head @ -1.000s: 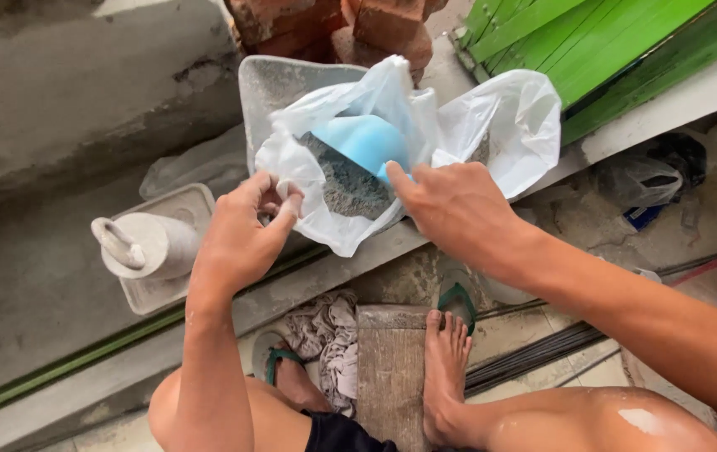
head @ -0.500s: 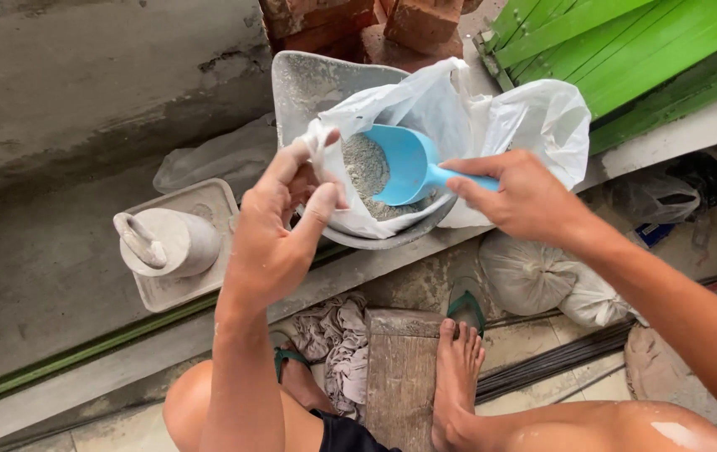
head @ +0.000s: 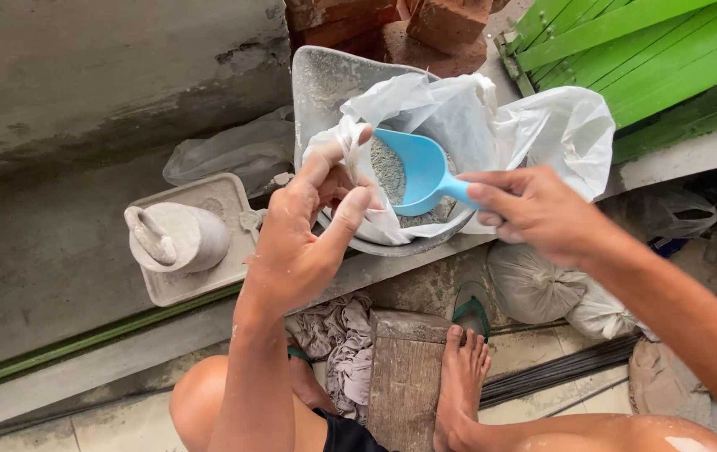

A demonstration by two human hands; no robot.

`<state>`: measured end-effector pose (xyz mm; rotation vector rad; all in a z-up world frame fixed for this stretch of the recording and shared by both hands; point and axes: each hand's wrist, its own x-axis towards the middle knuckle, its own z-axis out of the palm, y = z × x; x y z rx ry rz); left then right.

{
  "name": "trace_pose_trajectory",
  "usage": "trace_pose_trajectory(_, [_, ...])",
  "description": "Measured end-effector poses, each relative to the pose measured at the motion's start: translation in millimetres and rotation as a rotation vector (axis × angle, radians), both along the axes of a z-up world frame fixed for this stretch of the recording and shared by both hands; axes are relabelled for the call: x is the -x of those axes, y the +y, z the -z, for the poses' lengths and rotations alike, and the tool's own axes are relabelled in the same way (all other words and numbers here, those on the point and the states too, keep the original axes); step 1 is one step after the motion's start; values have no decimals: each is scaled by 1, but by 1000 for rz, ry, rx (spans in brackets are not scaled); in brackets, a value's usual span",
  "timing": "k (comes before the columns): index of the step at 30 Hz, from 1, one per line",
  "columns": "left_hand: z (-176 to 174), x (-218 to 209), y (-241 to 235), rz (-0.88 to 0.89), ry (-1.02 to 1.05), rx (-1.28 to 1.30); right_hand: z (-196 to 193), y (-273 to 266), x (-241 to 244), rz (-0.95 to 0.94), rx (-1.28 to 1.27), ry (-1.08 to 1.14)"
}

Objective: The person scoops cement from a white bag inside a bucket using a blue plastic scoop and transfers it into another white bag placed on the floor. The person repeatedly scoops and pours the material while holding the bags open with their hands.

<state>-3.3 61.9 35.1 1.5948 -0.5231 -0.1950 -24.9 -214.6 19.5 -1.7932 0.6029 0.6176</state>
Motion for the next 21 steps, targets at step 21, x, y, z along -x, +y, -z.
trace_pose_trajectory(21, [-4, 4, -3, -152, 66, -32, 52, -32, 46, 202, -277, -196])
